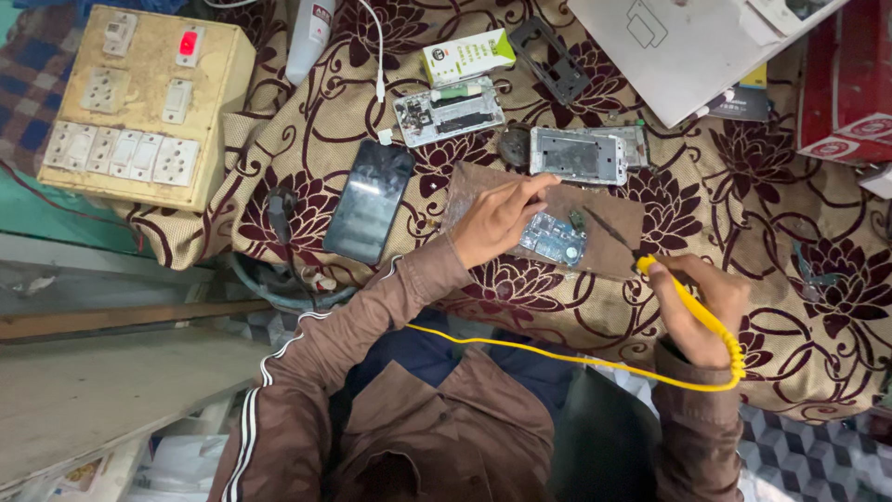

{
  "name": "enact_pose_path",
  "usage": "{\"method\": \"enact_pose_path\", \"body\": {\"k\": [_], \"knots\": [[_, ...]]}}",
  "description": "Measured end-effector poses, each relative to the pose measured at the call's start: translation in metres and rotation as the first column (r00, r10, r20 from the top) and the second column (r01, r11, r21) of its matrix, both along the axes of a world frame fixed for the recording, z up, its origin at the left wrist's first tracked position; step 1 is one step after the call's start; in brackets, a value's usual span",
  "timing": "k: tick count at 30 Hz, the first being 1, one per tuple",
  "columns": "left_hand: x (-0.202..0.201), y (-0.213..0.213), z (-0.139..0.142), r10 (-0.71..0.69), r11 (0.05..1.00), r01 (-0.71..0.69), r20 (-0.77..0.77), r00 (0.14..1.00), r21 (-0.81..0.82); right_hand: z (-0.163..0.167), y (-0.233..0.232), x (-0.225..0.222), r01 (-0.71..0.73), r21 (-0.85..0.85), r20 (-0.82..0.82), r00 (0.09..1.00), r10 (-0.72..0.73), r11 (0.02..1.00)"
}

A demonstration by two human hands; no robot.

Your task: The person uses a soldering iron to work on a small circuit board placed on a wooden board. They hold the board steady with one hand while applying the soldering iron with the other, focusing on specific points on the board. The workspace contains various disassembled phone parts and tools.

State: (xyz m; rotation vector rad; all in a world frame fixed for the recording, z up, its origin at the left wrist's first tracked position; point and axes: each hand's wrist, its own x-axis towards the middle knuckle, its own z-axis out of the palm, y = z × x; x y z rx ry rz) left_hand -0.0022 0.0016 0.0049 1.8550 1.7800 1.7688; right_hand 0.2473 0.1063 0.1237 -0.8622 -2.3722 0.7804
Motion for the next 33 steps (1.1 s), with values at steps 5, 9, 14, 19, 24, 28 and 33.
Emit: {"method": "enact_pose_path", "body": {"k": [5,9,14,19,24,28,33], "knots": [[0.000,-0.001,0.004,-0.048,0.997,0.046,0.020,0.999,0.060,-0.001,0.000,-0.003,-0.080,-0.013,0.005,0.997,0.081,0.997],[0.000,-0.003,0.004,-0.026,1.000,0.026,0.026,0.999,-0.006,0.002,-0.002,0.004,-0.121,0.020,0.002,0.993,0.121,0.992],[0.000,-0.004,0.004,-0.027,1.000,0.027,0.020,0.999,0.010,0.000,-0.003,0.007,-0.023,-0.058,0.000,1.000,0.023,0.998],[0.000,-0.004,0.005,-0.035,0.999,0.035,0.023,0.999,0.003,0.000,-0.003,0.004,-0.083,-0.046,-0.014,0.996,0.083,0.995],[0.000,-0.004,0.000,-0.032,0.999,0.034,0.052,0.998,-0.041,-0.001,-0.007,0.001,-0.145,-0.077,-0.054,0.989,0.141,0.986],[-0.001,0.001,-0.008,-0.014,0.999,0.016,0.039,0.999,-0.046,0.000,-0.005,0.002,-0.145,-0.017,-0.029,0.989,0.144,0.989],[-0.003,0.006,-0.014,-0.040,0.996,0.045,0.072,0.997,-0.071,-0.001,-0.006,0.003,-0.117,-0.024,-0.004,0.993,0.117,0.993]]}}
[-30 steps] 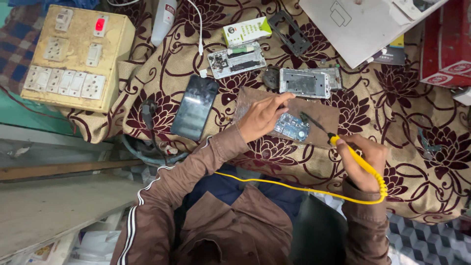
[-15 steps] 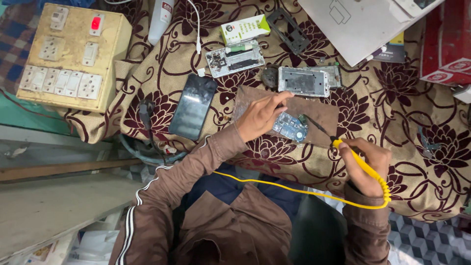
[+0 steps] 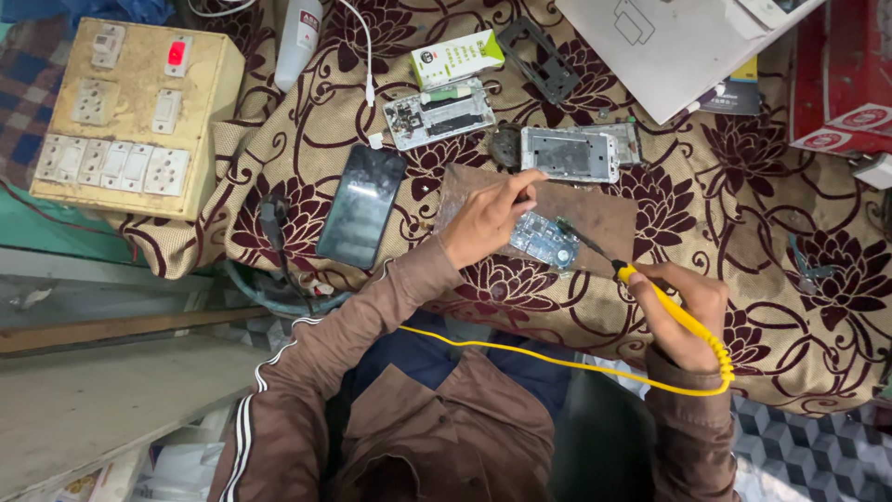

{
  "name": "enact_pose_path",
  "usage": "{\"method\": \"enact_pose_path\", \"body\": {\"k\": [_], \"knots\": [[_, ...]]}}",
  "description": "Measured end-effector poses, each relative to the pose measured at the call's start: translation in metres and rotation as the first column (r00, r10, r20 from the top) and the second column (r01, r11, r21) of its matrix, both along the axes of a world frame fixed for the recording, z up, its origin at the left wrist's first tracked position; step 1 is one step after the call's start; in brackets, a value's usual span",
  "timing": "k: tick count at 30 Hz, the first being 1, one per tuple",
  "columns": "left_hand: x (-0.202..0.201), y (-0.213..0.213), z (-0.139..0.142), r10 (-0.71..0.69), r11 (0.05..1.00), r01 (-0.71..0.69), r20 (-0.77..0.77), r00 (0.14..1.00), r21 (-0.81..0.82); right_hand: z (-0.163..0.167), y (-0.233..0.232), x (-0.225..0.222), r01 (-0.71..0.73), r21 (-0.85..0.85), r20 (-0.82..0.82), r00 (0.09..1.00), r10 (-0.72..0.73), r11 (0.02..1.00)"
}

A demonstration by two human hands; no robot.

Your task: The person uses a soldering iron to work on a small circuit board placed on a wooden board. They hold the board steady with one hand while applying the soldering iron with the other, focusing on specific points on the board. The workspace contains various disassembled phone parts and tools.

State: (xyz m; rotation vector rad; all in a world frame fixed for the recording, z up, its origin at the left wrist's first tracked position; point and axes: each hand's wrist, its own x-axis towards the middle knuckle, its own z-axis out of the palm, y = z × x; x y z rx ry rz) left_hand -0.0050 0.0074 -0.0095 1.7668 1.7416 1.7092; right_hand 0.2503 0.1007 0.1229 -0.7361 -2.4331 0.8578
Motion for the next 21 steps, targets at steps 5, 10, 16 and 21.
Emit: {"method": "enact_pose_path", "body": {"k": [5,10,16,21], "knots": [[-0.003,-0.004,0.003,-0.029,0.999,0.029,-0.010,1.000,0.029,0.002,-0.001,0.001,0.005,-0.021,0.000,1.000,-0.005,1.000],[-0.007,-0.009,0.012,-0.092,0.995,0.094,0.084,0.992,-0.021,0.006,-0.001,0.002,0.006,-0.026,-0.035,0.999,-0.007,1.000],[-0.013,-0.013,0.026,-0.137,0.990,0.138,0.129,0.982,-0.001,0.009,-0.002,0.006,-0.001,-0.016,-0.013,1.000,0.001,1.000],[-0.012,-0.019,0.030,-0.180,0.979,0.193,0.174,0.968,-0.059,0.009,0.000,0.003,0.032,-0.020,0.015,0.999,-0.032,0.999]]}}
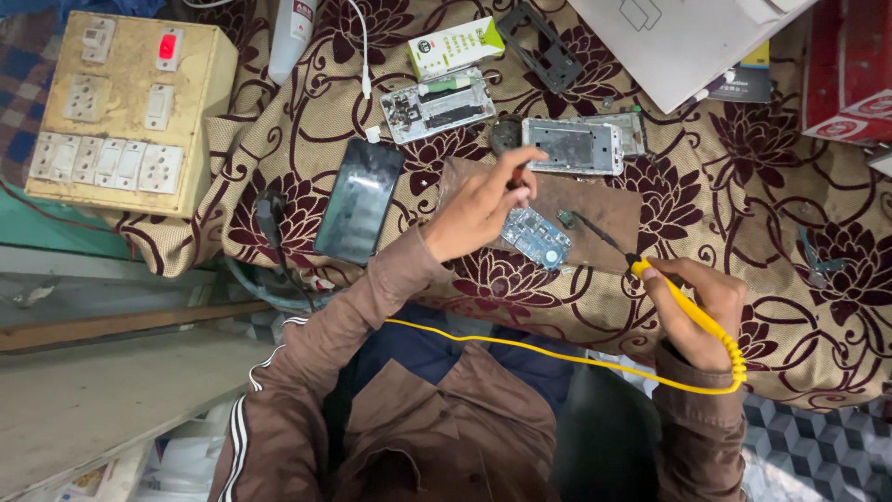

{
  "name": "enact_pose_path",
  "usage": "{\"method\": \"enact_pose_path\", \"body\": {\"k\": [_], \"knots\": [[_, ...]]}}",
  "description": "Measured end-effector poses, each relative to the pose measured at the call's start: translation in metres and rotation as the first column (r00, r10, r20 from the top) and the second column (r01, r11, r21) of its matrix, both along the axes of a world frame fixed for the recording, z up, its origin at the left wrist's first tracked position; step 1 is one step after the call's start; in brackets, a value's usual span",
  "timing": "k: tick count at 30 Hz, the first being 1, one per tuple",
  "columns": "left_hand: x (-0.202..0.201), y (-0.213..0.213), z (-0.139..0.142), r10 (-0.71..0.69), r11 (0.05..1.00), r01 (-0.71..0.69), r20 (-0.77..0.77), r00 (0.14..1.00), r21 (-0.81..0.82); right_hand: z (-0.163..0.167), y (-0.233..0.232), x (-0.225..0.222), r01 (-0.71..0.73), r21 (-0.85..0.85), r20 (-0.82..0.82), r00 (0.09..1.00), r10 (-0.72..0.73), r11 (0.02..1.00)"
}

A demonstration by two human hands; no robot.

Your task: The person uses a soldering iron to work on a small circuit board placed on a wooden board. They hold the board steady with one hand while applying the soldering iron with the other, focusing on specific points on the board. The workspace contains various disassembled phone parts and tools.

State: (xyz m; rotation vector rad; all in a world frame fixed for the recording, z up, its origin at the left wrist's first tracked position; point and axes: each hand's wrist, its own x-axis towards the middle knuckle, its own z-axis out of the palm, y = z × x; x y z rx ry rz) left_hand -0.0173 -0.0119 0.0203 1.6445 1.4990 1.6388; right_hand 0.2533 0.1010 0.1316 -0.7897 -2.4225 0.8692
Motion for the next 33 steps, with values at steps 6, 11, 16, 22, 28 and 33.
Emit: {"method": "enact_pose_path", "body": {"k": [6,11,16,22,28,33], "knots": [[0.033,0.018,-0.013,-0.048,0.988,0.051,0.022,0.999,-0.149,0.003,-0.005,0.004,-0.029,0.010,-0.004,1.000,0.029,1.000],[0.053,0.008,-0.017,-0.041,0.998,0.040,0.023,0.999,0.040,0.003,-0.006,0.004,-0.063,0.040,-0.014,0.998,0.064,0.997],[0.047,0.007,-0.020,0.003,0.994,0.004,-0.065,0.998,0.113,0.005,-0.005,0.002,-0.049,0.022,-0.017,0.999,0.050,0.999],[0.037,0.019,-0.030,0.125,0.988,-0.116,-0.081,0.989,0.105,0.008,-0.014,0.002,-0.067,0.028,-0.042,0.997,0.068,0.997],[0.020,0.015,-0.026,0.137,0.982,-0.131,-0.036,0.990,0.136,0.002,-0.015,-0.001,-0.156,-0.036,0.011,0.988,0.156,0.987],[-0.006,0.018,-0.010,0.172,0.979,-0.163,-0.057,0.983,0.125,-0.005,-0.009,-0.002,-0.119,0.006,0.037,0.992,0.119,0.993]]}}
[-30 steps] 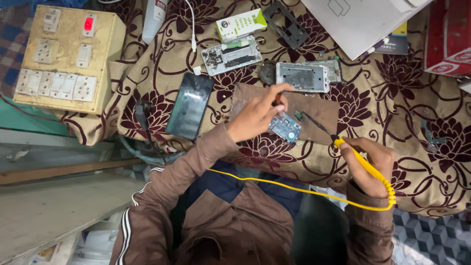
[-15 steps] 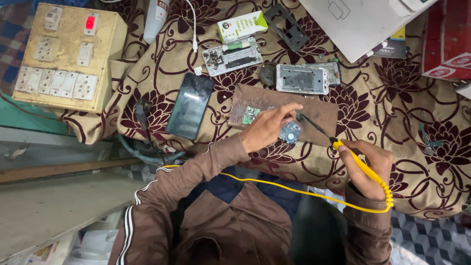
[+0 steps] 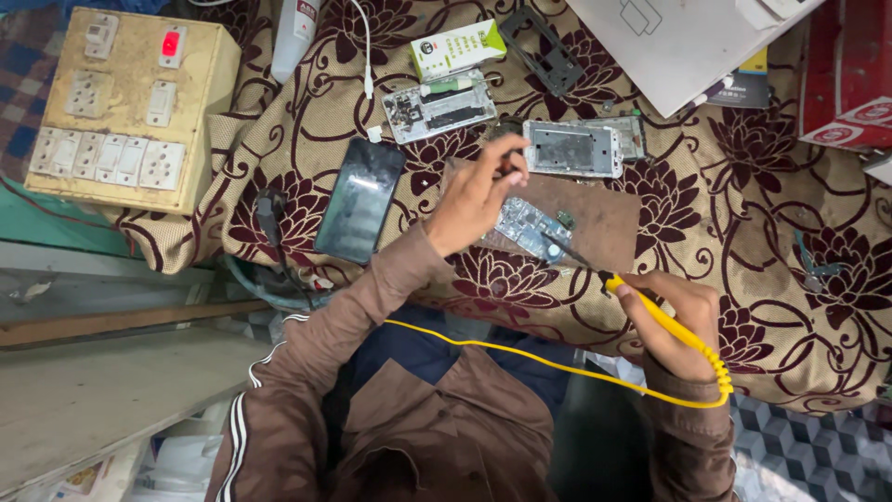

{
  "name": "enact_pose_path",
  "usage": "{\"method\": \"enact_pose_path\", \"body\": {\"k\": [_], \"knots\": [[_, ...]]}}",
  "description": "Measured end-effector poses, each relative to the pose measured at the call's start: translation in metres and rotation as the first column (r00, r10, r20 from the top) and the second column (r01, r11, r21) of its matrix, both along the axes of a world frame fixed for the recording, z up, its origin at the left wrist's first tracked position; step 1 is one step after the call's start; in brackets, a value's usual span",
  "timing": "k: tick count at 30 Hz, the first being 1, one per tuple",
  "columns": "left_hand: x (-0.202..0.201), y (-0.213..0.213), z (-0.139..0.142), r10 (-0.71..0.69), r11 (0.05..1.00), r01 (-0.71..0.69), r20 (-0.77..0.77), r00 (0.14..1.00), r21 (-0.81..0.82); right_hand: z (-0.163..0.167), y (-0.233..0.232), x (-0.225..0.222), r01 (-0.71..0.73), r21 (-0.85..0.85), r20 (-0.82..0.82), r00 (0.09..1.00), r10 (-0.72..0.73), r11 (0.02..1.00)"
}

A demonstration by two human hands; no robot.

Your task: The person uses a soldering iron to work on a small circuit board placed on a wooden board. They hold the board steady with one hand while applying the soldering iron with the other, focusing on specific points on the board. The workspace contains various disassembled phone parts and tools.

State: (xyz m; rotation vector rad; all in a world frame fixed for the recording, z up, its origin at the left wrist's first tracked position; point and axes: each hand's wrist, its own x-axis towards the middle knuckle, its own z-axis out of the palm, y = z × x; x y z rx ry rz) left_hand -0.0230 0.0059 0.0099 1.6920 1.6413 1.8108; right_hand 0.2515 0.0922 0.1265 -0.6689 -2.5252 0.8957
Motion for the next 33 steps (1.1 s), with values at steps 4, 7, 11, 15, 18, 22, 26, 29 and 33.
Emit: {"method": "enact_pose_path", "body": {"k": [4,7,11,15,18,22,26,29,33], "knots": [[-0.016,-0.016,0.013,-0.045,0.992,0.040,-0.046,0.998,-0.121,-0.003,-0.002,-0.002,0.051,0.009,-0.031,0.998,-0.050,0.999],[-0.022,-0.018,0.023,-0.120,0.981,0.109,-0.061,0.991,-0.159,-0.002,-0.005,-0.005,0.106,0.031,-0.026,0.994,-0.105,0.994],[-0.033,-0.027,0.030,-0.214,0.955,0.199,-0.047,0.976,-0.221,0.001,-0.009,-0.006,0.105,0.043,-0.052,0.993,-0.103,0.993],[-0.033,-0.026,0.029,-0.254,0.926,0.231,-0.041,0.966,-0.298,0.001,-0.011,-0.007,0.042,0.070,-0.078,0.996,-0.037,0.997],[-0.028,-0.024,0.024,-0.243,0.934,0.218,-0.057,0.968,-0.282,0.000,-0.013,-0.009,-0.005,0.083,-0.083,0.996,0.012,0.997],[-0.015,-0.017,0.014,-0.202,0.958,0.193,-0.022,0.979,-0.212,0.001,-0.014,-0.011,-0.266,0.238,-0.146,0.941,0.306,0.934],[-0.001,-0.010,0.005,-0.152,0.969,0.155,0.031,0.988,-0.194,0.000,-0.020,-0.016,-0.307,0.204,-0.150,0.929,0.340,0.930],[0.002,-0.010,0.001,-0.135,0.976,0.139,0.036,0.990,-0.169,-0.001,-0.019,-0.020,-0.354,0.371,-0.168,0.883,0.437,0.858],[-0.001,-0.009,0.001,-0.133,0.967,0.138,0.037,0.990,-0.214,-0.002,-0.019,-0.017,-0.120,-0.032,-0.085,0.989,0.117,0.992]]}}
